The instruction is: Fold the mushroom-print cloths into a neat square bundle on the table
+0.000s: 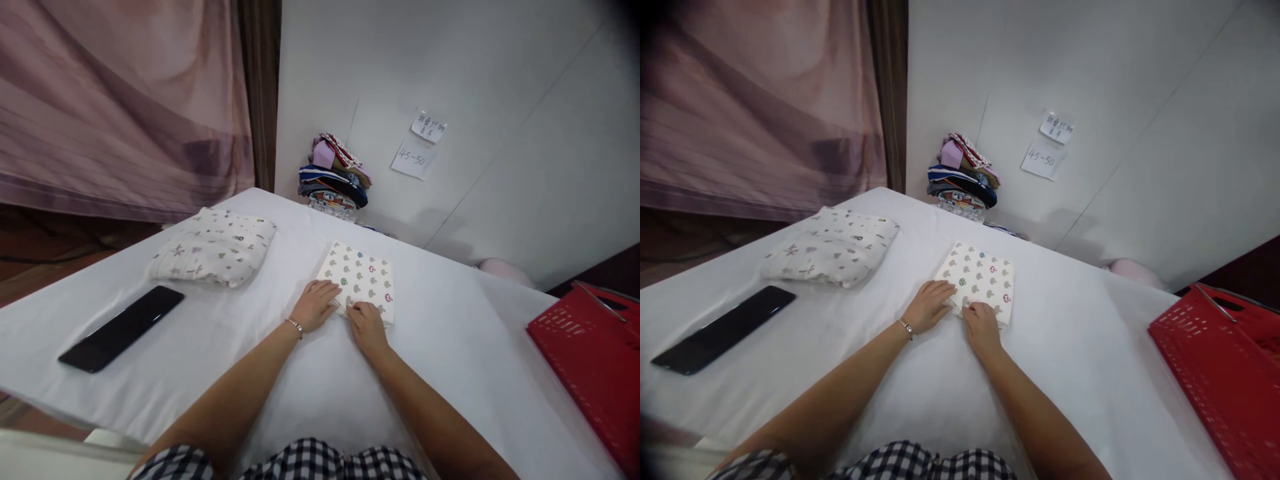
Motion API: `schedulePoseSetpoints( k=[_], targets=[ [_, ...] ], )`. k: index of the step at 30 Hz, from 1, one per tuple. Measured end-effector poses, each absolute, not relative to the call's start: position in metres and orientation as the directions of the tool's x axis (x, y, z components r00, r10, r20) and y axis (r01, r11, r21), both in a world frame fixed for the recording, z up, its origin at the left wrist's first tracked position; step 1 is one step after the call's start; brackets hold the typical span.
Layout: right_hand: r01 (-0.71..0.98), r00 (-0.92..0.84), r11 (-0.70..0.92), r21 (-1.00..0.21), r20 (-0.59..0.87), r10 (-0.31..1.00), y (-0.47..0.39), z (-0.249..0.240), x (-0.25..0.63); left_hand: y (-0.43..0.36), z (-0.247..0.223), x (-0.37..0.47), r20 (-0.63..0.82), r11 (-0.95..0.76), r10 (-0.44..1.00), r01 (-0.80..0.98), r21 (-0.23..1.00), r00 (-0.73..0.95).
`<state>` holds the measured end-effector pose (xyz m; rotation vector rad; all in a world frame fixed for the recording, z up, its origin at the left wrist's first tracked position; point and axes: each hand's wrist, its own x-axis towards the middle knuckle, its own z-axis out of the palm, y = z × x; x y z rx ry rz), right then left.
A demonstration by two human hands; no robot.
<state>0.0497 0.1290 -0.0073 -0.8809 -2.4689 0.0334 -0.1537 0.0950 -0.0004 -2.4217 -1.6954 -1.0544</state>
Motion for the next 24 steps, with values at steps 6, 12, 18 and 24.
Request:
schedulePoseSetpoints(
  k=[6,12,18,24],
  targets=[
    [0.571,-0.634,0.740,-0.356,0.382,0.673,0.142,0.012,0.068,0.096,-0.006,-0.156,0.463,-0.370,0.873,0.828,0.422,0.155],
    [0.793,-0.544,0.549,-0.265,0.100,0.833,0.155,0.003,0.104,0.098,-0.007,-0.152,0.460,-0.337,0.882,0.818,0.467,0.101],
    [0.817,-0.559,0.563,-0.128,0.065,0.826,0.155,0.021,0.095,0.100,-0.005,-0.146,0.472,-0.305,0.881,0.808,0.503,0.039],
    [0.738,-0.658,0.668,-0.090,0.120,0.743,0.195,0.055,0.030,0.103,-0.003,-0.143,0.486,-0.287,0.874,0.802,0.523,-0.004]
  ],
)
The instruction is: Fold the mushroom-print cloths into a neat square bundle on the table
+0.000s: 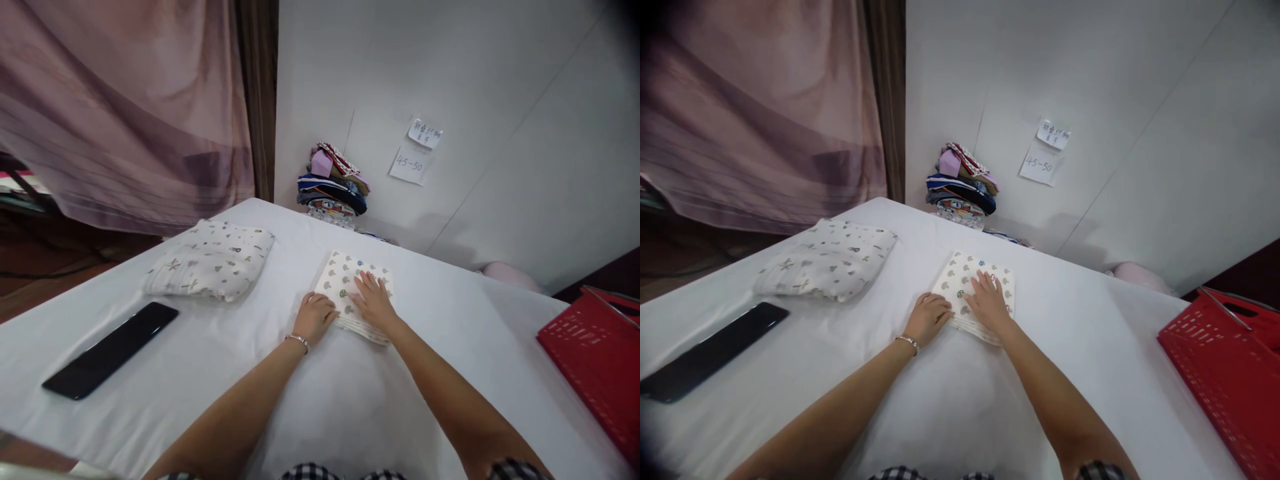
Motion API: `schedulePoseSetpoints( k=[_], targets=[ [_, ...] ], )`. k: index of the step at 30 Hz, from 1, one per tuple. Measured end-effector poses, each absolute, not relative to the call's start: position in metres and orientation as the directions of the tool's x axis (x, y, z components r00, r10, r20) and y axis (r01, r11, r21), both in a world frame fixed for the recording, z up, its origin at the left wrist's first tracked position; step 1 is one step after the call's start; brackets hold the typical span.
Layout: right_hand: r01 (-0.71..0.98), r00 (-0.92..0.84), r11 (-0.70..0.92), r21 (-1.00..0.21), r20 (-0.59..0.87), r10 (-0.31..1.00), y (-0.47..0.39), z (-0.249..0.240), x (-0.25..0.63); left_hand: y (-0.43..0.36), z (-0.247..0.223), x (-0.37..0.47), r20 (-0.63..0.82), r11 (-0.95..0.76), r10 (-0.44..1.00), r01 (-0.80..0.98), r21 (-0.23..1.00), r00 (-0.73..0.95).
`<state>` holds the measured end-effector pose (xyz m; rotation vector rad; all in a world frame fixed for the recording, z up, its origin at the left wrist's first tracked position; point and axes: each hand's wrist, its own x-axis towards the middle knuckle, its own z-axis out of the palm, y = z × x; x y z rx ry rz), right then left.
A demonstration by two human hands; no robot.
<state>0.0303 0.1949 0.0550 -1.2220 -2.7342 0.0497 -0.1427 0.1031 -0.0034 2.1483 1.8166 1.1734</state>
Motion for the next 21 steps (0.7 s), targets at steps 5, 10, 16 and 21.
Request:
schedulePoseSetpoints(
  k=[5,10,16,21],
  targets=[
    [0.779,-0.611,0.619,-0.100,0.101,0.785,0.244,0.050,-0.020,0.103,-0.006,-0.144,0.484,-0.292,0.875,0.791,0.537,-0.005],
    [0.876,-0.481,0.472,-0.096,-0.111,0.870,0.275,0.021,-0.029,0.104,-0.008,-0.143,0.481,-0.301,0.876,0.738,0.603,-0.036],
    [0.861,-0.502,0.487,-0.144,-0.089,0.860,0.282,0.024,-0.036,0.105,-0.008,-0.140,0.454,-0.274,0.888,0.708,0.651,-0.075],
    [0.805,-0.588,0.579,-0.127,-0.039,0.808,0.287,0.022,-0.063,0.105,-0.008,-0.140,0.443,-0.263,0.893,0.713,0.649,-0.074]
  ],
)
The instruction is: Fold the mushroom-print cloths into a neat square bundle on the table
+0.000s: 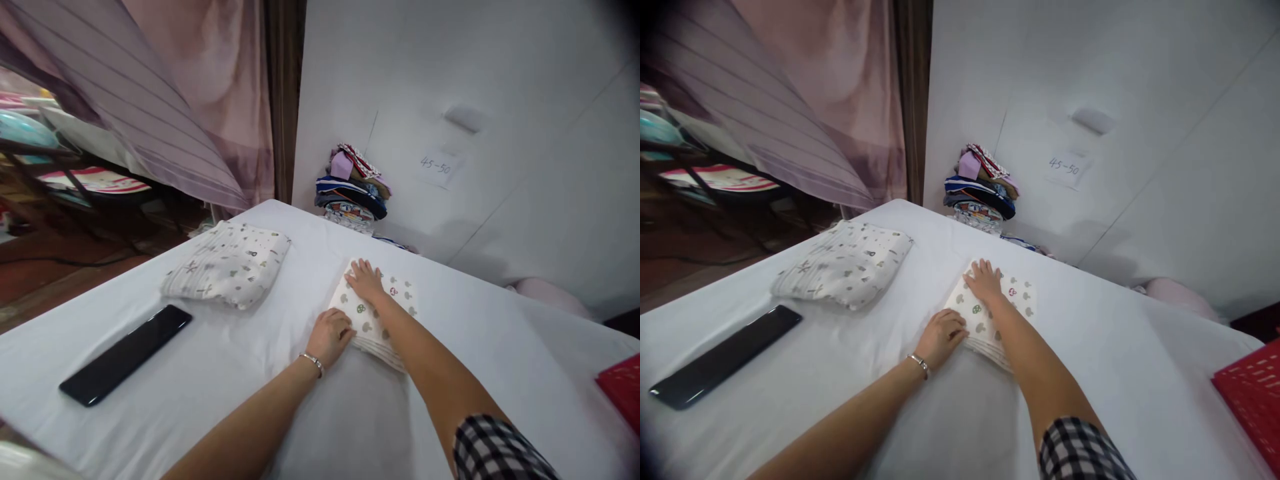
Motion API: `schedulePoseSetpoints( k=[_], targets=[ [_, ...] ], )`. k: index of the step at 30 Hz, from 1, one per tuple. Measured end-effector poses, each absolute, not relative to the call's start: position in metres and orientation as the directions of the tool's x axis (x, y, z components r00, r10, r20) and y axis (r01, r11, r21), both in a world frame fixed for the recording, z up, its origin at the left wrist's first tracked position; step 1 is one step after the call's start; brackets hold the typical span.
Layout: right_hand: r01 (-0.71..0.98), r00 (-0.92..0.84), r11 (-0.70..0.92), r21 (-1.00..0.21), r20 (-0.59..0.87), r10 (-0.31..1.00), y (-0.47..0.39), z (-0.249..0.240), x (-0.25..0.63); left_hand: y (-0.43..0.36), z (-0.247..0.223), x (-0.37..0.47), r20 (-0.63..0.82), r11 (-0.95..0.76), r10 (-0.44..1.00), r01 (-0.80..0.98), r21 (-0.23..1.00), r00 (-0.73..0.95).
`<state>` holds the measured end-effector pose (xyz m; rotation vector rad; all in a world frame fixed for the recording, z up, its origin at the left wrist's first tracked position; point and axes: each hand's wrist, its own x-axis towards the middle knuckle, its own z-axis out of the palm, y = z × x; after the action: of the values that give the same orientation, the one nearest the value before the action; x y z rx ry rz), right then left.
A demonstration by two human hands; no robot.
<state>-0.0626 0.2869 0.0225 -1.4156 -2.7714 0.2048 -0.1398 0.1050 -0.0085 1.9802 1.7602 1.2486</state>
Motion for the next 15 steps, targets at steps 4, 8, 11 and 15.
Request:
schedulePoseSetpoints(
  k=[4,8,11,15],
  targets=[
    [0.811,-0.583,0.573,-0.120,-0.085,0.808,0.290,0.010,-0.071,0.106,-0.010,-0.140,0.441,-0.261,0.895,0.720,0.643,-0.069],
    [0.802,-0.594,0.575,-0.163,-0.110,0.797,0.290,0.014,-0.067,0.107,-0.011,-0.141,0.451,-0.267,0.890,0.722,0.638,-0.070],
    [0.789,-0.605,0.579,-0.205,-0.095,0.791,0.295,0.023,-0.052,0.106,-0.011,-0.141,0.458,-0.274,0.886,0.718,0.639,-0.070],
    [0.856,-0.477,0.460,-0.238,-0.020,0.878,0.314,0.029,-0.006,0.107,-0.011,-0.142,0.462,-0.283,0.883,0.693,0.663,-0.082]
  ],
)
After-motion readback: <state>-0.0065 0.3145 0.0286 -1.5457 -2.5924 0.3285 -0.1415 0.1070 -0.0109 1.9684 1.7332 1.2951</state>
